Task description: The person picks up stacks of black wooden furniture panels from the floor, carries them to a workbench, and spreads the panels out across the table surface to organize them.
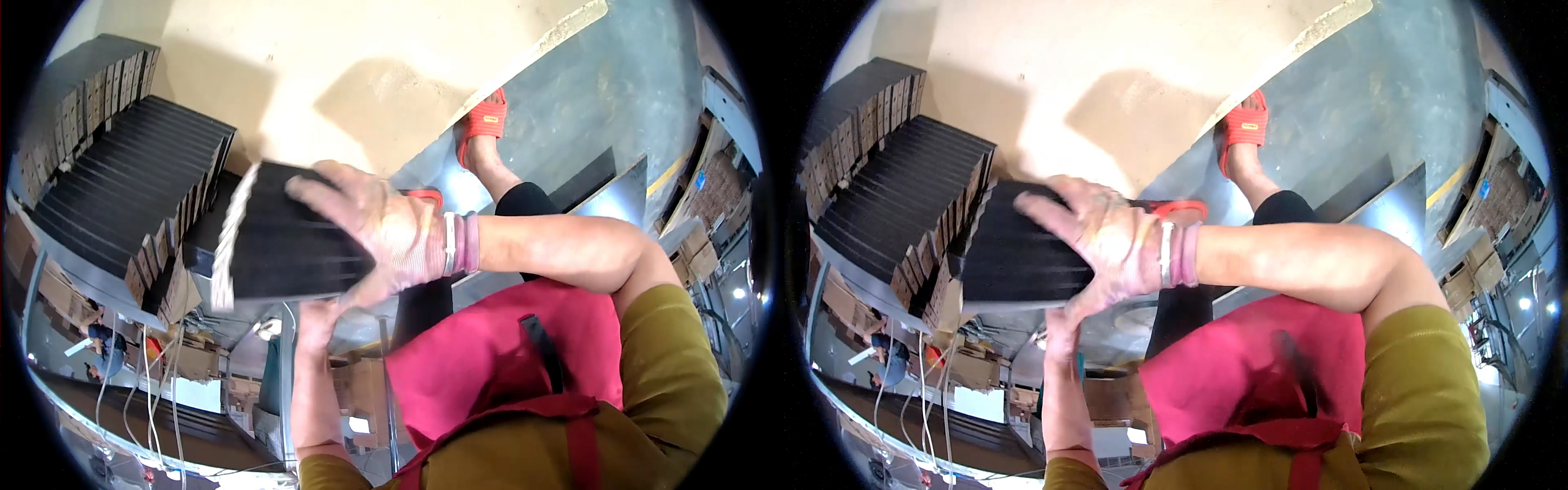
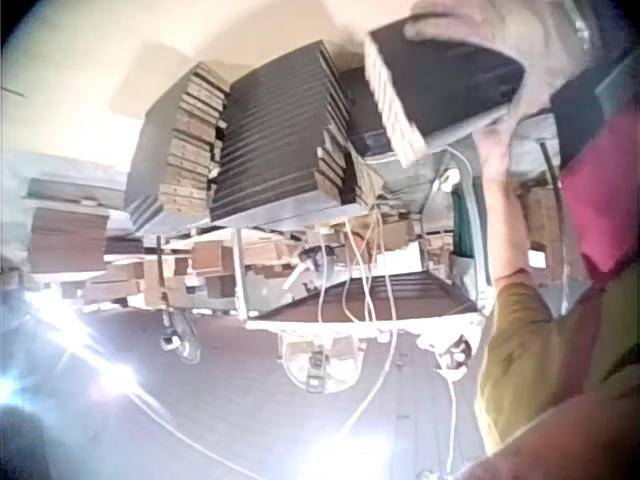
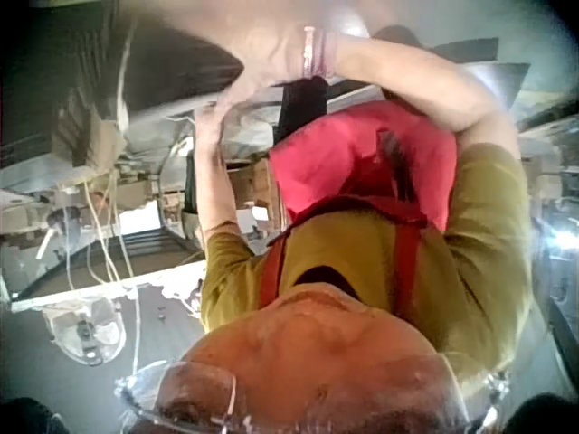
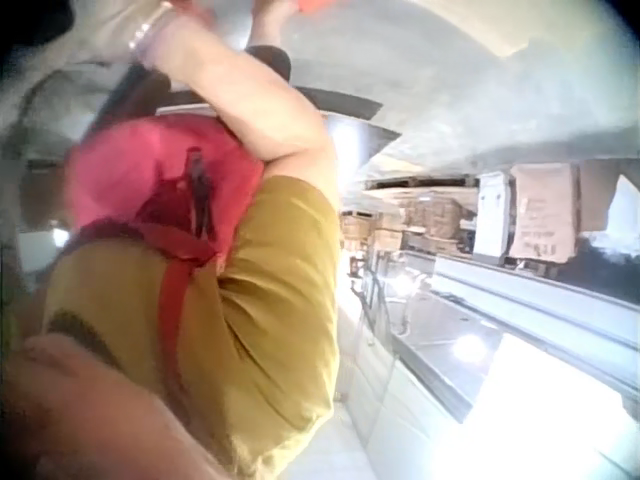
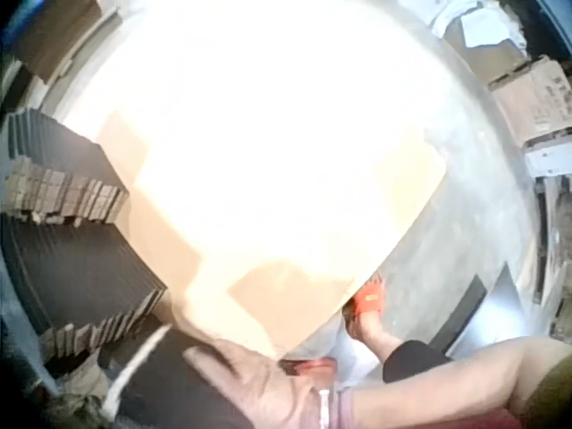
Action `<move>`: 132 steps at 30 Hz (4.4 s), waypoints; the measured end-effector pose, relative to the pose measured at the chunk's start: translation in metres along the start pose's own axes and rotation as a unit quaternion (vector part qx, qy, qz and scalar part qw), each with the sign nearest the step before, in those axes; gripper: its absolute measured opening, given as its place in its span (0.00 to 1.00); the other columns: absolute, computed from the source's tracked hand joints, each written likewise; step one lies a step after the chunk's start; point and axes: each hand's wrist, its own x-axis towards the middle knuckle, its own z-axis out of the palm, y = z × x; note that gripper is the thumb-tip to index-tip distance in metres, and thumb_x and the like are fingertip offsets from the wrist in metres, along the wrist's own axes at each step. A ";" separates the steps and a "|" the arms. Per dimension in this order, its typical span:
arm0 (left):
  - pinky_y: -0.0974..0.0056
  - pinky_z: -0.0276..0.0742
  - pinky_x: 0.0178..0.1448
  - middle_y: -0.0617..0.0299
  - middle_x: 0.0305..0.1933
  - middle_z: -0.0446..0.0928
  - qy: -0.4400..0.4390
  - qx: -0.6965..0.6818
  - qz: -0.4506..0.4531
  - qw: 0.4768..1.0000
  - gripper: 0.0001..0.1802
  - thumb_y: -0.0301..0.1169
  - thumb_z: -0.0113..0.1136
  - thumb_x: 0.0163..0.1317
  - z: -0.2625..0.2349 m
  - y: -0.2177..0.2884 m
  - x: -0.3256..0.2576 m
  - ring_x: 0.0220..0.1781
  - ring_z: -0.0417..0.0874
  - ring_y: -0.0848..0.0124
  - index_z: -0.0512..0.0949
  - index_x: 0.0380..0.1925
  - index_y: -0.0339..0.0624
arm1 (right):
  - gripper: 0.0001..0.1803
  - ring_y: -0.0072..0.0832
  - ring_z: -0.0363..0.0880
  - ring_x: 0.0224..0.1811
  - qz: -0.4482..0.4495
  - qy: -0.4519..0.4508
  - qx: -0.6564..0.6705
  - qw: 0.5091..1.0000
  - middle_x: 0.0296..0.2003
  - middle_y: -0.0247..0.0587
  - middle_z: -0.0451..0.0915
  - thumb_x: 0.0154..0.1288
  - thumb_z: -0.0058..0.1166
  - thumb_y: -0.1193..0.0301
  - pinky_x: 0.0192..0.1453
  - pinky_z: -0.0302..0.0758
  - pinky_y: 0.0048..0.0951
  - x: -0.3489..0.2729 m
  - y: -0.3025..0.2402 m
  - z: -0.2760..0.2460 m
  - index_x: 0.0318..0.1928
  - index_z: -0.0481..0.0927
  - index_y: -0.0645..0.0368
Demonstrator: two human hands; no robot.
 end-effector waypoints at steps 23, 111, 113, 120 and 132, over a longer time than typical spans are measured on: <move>0.56 0.67 0.62 0.56 0.57 0.70 0.110 -0.152 -0.095 0.978 0.28 0.40 0.61 0.57 0.004 -0.040 0.140 0.59 0.70 0.65 0.68 0.54 0.38 | 0.31 0.41 0.67 0.60 -0.108 -0.063 0.108 0.986 0.54 0.48 0.72 0.53 0.55 0.71 0.64 0.66 0.38 0.044 0.101 -0.046 0.60 0.67 0.57; 0.64 0.69 0.55 0.61 0.53 0.72 -0.188 0.033 -0.007 0.982 0.35 0.53 0.52 0.63 0.197 0.345 -0.335 0.50 0.73 0.71 0.62 0.61 0.39 | 0.29 0.23 0.54 0.70 -0.011 0.306 -0.121 0.944 0.69 0.38 0.55 0.74 0.29 0.56 0.72 0.47 0.25 -0.291 -0.362 -0.102 0.69 0.52 0.57; 0.66 0.70 0.48 0.64 0.48 0.72 -0.179 0.066 0.010 0.982 0.35 0.54 0.52 0.63 0.224 0.370 -0.354 0.42 0.72 0.74 0.62 0.61 0.41 | 0.33 0.26 0.55 0.70 0.066 0.335 0.145 0.929 0.68 0.38 0.56 0.71 0.32 0.51 0.72 0.46 0.25 -0.302 -0.404 -0.130 0.69 0.52 0.58; 0.60 0.66 0.65 0.58 0.60 0.71 -0.227 0.086 -0.006 0.970 0.36 0.57 0.49 0.63 0.347 0.409 -0.350 0.60 0.72 0.67 0.64 0.61 0.41 | 0.40 0.35 0.69 0.59 0.120 0.447 0.304 0.833 0.58 0.56 0.68 0.67 0.42 0.46 0.62 0.64 0.31 -0.377 -0.409 -0.235 0.66 0.54 0.65; 0.60 0.64 0.64 0.58 0.57 0.72 -0.336 0.055 0.012 0.940 0.37 0.56 0.50 0.63 0.594 0.458 -0.325 0.57 0.72 0.66 0.64 0.61 0.38 | 0.35 0.27 0.79 0.43 0.096 0.490 0.214 0.840 0.45 0.46 0.76 0.69 0.44 0.54 0.45 0.79 0.28 -0.526 -0.434 -0.457 0.64 0.50 0.65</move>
